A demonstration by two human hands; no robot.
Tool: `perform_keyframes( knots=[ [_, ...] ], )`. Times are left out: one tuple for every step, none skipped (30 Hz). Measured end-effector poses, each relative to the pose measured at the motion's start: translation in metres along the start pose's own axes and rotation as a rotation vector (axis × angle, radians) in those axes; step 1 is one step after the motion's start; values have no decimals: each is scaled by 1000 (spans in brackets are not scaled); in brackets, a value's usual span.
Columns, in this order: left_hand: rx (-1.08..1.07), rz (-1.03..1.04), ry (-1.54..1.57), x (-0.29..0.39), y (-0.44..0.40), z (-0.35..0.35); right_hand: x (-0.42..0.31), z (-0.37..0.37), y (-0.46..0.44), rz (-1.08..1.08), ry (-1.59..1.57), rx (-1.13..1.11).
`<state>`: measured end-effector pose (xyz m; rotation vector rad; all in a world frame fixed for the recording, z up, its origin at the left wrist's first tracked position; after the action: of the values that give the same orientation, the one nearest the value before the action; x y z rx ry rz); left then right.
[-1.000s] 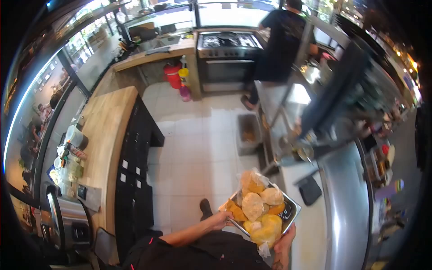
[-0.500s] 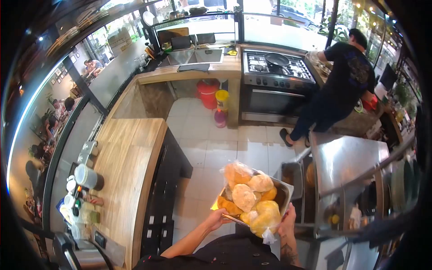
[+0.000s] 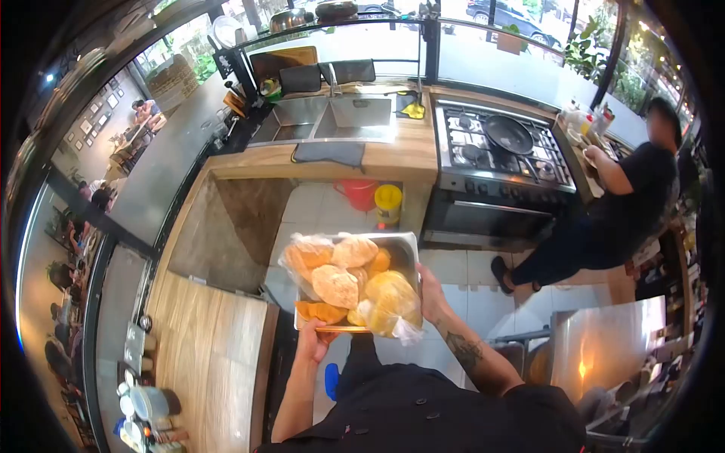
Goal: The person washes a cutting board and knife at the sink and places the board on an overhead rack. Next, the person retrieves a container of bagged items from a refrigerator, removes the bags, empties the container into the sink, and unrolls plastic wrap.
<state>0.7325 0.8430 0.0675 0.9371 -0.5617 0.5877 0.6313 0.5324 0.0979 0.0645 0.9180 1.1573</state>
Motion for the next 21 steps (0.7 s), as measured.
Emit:
perform_keyframes(
  knots=[
    [-3,5,-12,16,-36,-8,-7,20,-37,-1,36,-58],
    [-1,7,0,36,-67,-9,-7,34,-65,-2,66,-105],
    [-8,21,12,65,-103,0,-12,51,-91,-6,55,-93],
    [-12,42,-41,99,-125,16,-25,70,-116,-43,206,35],
    [-26,42,-49,126,-159,24,-34,85,-149,-73,250,82],
    [-41,37,-51,147,-191,22,-44,105,-178,-100,294,130],
    [-57,31,-48,165,-224,22,-56,122,-203,-100,295,142],
    [-68,9,-1,178,-267,9,-76,152,-219,-131,382,120],
    [-57,-21,-12,193,-271,21,-82,170,-230,-146,457,108],
    [-45,12,-22,222,-282,38,-77,169,-271,-223,455,145],
    [-47,57,-30,250,-303,59,-89,189,-289,-229,439,161],
    [-85,67,-11,264,-335,48,-99,213,-298,-184,522,172],
    [-94,53,-22,282,-377,43,-109,229,-316,-135,612,184],
    [-97,85,16,296,-414,34,-113,231,-351,-126,614,197],
    [-104,92,23,301,-425,34,-112,231,-392,-206,770,157],
    [-112,99,30,307,-435,34,-104,238,-424,-270,923,87],
    [-110,105,18,322,-445,40,-115,264,-436,-234,957,-49],
    [-108,110,7,338,-455,47,-122,282,-448,-251,924,-69],
    [-89,126,23,352,-478,46,-134,300,-465,-283,888,-81],
    [-86,140,31,360,-506,27,-136,314,-478,-228,864,-131],
    [-84,136,44,369,-513,33,-133,320,-489,-162,846,-166]
  ],
)
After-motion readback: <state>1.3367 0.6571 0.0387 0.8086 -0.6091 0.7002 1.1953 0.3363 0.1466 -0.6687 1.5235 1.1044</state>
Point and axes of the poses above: each hand's wrist, its own y-axis away from the middle knuckle, its own z-axis out of the palm, x = y × z, the point moved 6 cm from there along -y, towards the middle knuckle, and after that the axes turned 5 degrees about -y, right-handed, at the moved point
